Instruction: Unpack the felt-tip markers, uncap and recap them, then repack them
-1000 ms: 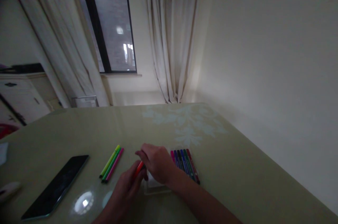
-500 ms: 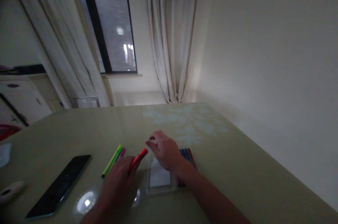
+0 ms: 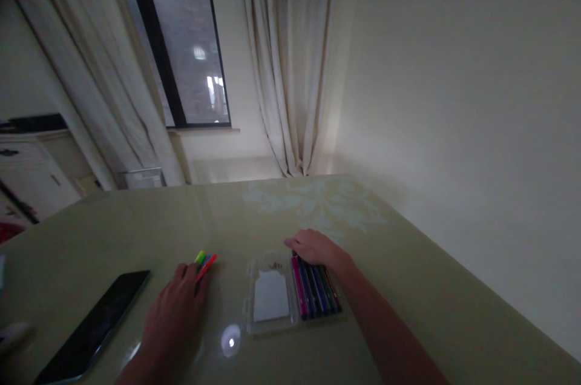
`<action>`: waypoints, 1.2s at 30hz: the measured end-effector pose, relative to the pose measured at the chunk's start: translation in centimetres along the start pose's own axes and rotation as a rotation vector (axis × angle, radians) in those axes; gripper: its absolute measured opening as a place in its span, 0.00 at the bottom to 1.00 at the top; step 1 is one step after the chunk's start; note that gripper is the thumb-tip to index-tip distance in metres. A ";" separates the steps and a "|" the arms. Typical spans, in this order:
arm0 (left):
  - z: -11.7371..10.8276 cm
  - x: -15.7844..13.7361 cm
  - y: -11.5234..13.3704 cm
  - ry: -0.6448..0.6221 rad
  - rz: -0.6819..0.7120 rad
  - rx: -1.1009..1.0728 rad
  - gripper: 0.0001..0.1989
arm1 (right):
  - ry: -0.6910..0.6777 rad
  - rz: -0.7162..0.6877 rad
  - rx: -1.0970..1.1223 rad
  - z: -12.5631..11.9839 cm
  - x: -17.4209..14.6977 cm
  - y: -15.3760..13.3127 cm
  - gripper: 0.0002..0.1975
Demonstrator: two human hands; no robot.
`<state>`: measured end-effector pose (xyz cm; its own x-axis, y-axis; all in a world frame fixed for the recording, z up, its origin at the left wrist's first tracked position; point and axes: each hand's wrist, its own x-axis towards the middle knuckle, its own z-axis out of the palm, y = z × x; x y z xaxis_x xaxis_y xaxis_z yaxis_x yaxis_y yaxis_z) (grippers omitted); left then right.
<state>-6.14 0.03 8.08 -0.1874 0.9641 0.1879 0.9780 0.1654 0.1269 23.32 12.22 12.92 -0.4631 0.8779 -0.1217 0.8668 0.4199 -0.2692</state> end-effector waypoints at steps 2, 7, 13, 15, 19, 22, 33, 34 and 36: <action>-0.3 0.0 0.0 -0.004 -0.020 0.035 0.21 | -0.023 -0.013 -0.028 -0.1 -0.1 -0.2 0.24; 0.1 0.3 -0.3 0.018 -0.028 0.094 0.19 | -0.075 -0.023 -0.065 -0.4 -0.4 -0.4 0.25; 2.3 -1.2 2.1 0.237 0.522 -0.176 0.19 | -0.049 -0.009 -0.060 0.3 -0.8 -0.7 0.23; 3.2 -2.3 3.4 0.186 0.754 -0.229 0.30 | -0.029 -0.018 -0.040 0.7 -1.1 -0.7 0.23; 4.4 -3.5 4.9 0.144 0.854 -0.216 0.24 | -0.006 -0.054 0.032 1.0 -1.5 -0.4 0.23; 4.7 -3.4 4.9 0.141 0.818 -0.204 0.22 | -0.006 -0.074 0.104 1.0 -1.2 0.1 0.24; 4.8 -3.3 4.4 0.173 0.823 -0.210 0.23 | -0.036 -0.167 0.157 1.6 -0.3 0.9 0.25; 4.8 -3.3 4.4 0.175 0.828 -0.213 0.23 | -0.038 -0.174 0.142 1.8 -0.2 0.8 0.24; 4.7 -3.3 4.3 0.164 0.827 -0.221 0.23 | -0.041 -0.186 0.113 2.3 -0.1 0.6 0.22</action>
<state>-0.90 -1.49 3.40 0.5482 0.7122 0.4386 0.7690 -0.6353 0.0705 23.52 11.83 10.58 -0.6221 0.7768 -0.0984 0.7406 0.5430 -0.3959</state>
